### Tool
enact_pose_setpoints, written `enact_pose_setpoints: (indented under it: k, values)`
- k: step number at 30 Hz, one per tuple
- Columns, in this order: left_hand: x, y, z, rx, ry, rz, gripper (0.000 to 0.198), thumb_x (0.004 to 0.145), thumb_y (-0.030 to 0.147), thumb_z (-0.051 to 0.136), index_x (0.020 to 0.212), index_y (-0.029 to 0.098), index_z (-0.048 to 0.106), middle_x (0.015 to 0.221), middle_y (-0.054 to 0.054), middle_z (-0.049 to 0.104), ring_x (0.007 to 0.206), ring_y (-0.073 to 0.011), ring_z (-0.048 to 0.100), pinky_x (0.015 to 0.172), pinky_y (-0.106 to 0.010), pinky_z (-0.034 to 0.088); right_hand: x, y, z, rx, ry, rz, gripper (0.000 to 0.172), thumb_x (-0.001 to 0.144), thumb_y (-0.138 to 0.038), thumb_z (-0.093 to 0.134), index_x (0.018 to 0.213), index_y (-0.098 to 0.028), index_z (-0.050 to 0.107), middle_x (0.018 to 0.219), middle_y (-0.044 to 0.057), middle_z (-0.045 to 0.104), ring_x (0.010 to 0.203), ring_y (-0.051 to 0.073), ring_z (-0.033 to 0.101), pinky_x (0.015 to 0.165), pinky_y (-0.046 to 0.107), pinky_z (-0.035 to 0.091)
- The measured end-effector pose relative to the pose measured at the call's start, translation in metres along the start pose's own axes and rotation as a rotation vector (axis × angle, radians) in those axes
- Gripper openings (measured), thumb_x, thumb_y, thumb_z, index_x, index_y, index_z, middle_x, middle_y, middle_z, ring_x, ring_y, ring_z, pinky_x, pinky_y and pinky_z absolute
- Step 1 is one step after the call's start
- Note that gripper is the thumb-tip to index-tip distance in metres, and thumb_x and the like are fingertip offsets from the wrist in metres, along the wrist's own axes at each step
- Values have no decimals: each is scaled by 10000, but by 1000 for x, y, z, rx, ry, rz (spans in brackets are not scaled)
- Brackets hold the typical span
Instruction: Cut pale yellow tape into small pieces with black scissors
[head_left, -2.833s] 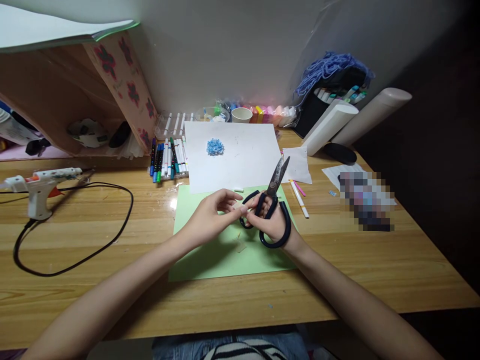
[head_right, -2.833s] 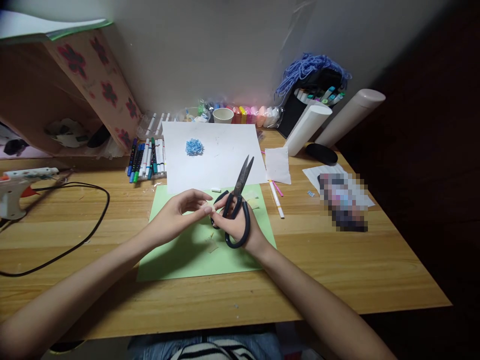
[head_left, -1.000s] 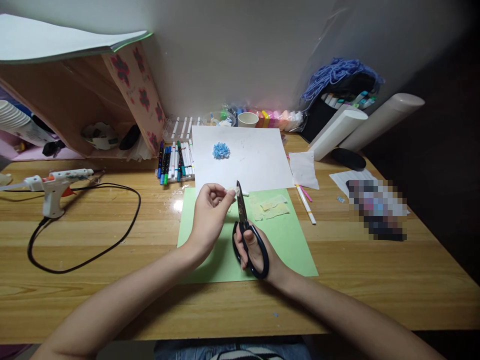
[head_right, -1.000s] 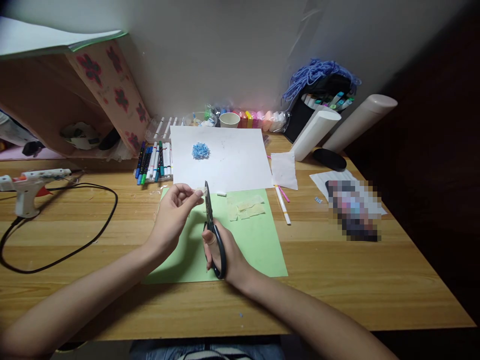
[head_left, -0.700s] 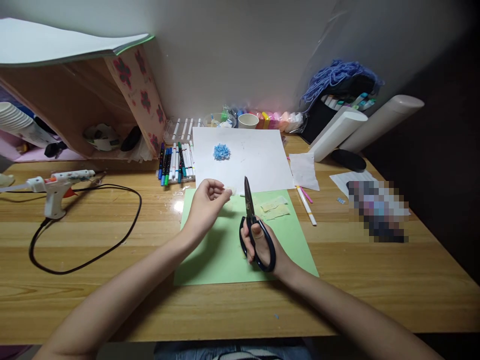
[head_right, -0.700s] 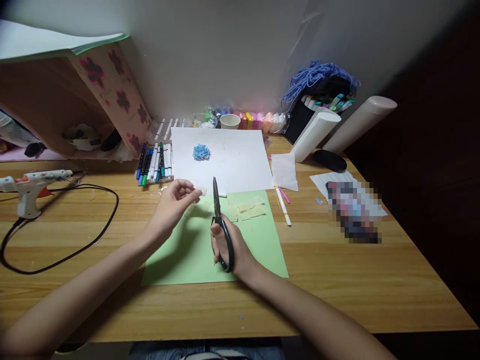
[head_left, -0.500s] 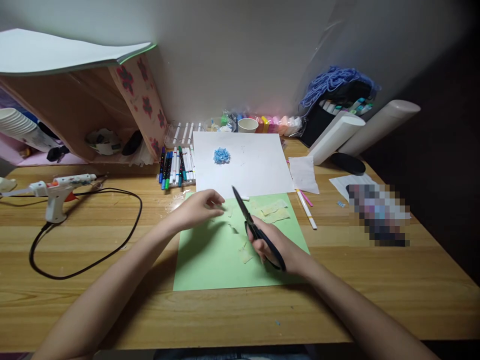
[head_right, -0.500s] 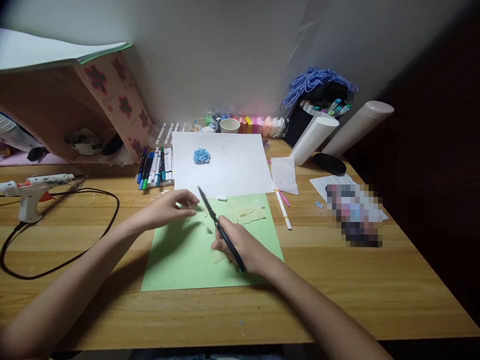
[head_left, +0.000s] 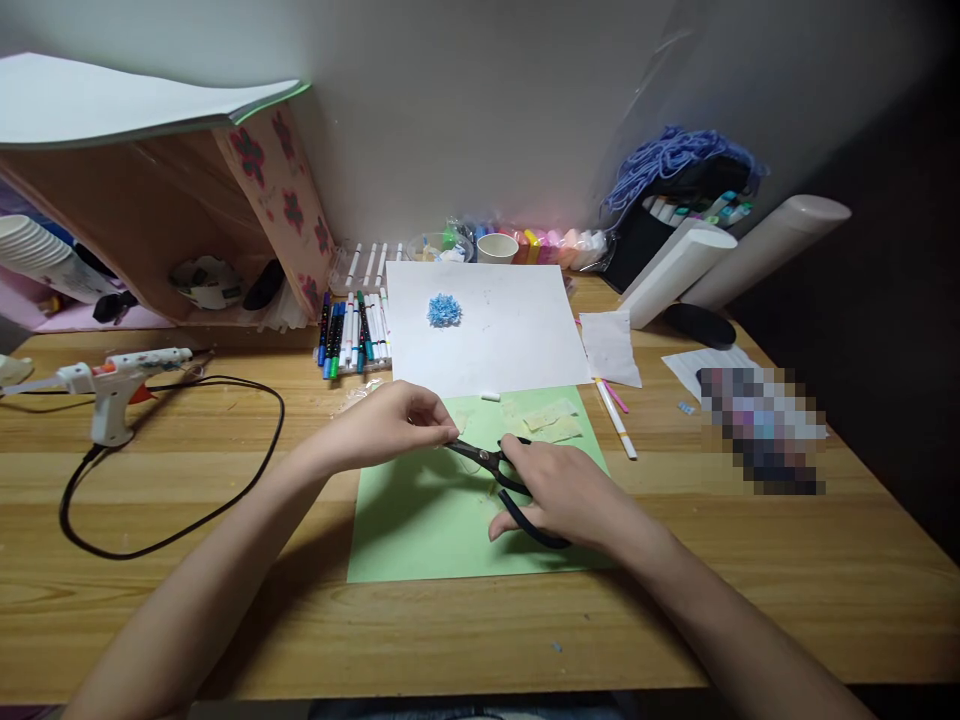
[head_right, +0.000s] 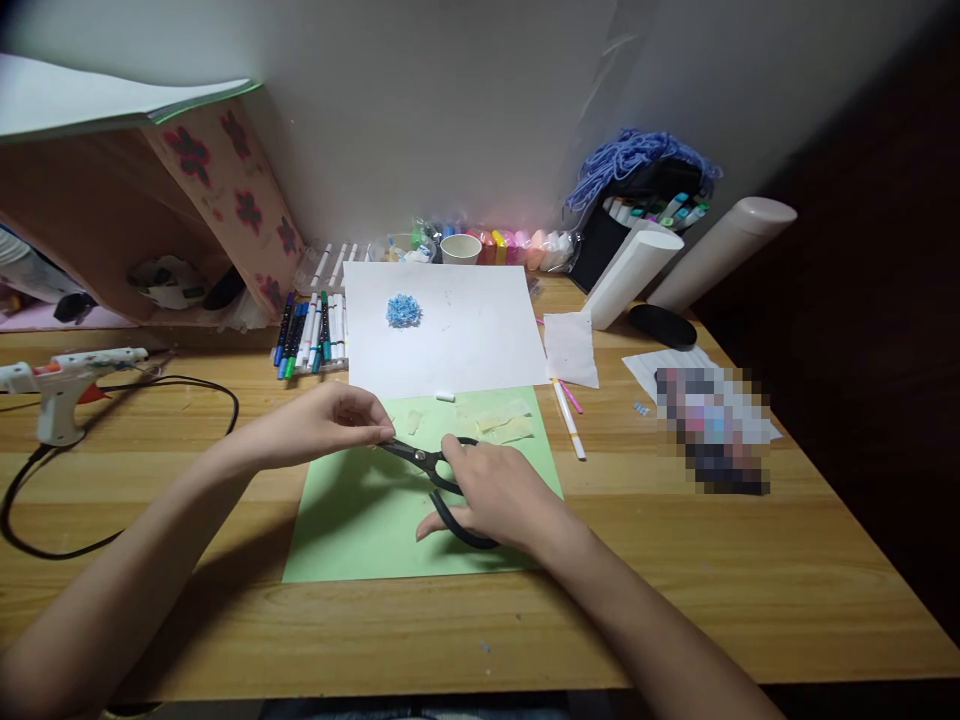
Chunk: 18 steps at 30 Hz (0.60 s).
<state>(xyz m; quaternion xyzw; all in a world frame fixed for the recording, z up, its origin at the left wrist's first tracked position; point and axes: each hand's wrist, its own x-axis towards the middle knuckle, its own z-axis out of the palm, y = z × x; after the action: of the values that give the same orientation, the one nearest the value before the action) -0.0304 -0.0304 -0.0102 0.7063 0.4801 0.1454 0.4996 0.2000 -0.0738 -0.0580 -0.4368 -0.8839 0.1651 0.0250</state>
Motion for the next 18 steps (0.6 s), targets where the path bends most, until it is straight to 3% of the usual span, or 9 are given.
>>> enact_pose_setpoints:
  k: [4,8,14,18]
  values:
    - [0,1,3,73,41,-5,158,726,324,604,716,202,705,700,-42,709,644,-177,627,546,-242,414,1,-2,-1,-33,-24,-6,623,704,-779,413,859,-179,472,695,123,664,595,315,624,487,292,290]
    - [0,0,-1,142,157,-7,176,745,335,578,690,202,678,667,-44,699,600,-178,614,530,-248,396,2,-3,-1,-19,-31,6,620,685,-784,435,849,-187,470,703,118,668,604,316,627,490,290,297]
    - [-5,-21,-25,715,507,-291,152,738,262,526,676,220,658,736,-89,695,682,-258,612,563,-291,351,4,1,-3,25,-57,90,548,741,-735,437,869,-202,439,700,90,667,617,301,632,485,272,276]
    - [-8,-26,-32,882,509,-388,155,705,247,552,780,217,684,836,-121,682,773,-299,612,605,-311,370,7,8,-10,50,-25,234,471,789,-682,435,863,-217,410,702,65,656,633,282,631,480,254,263]
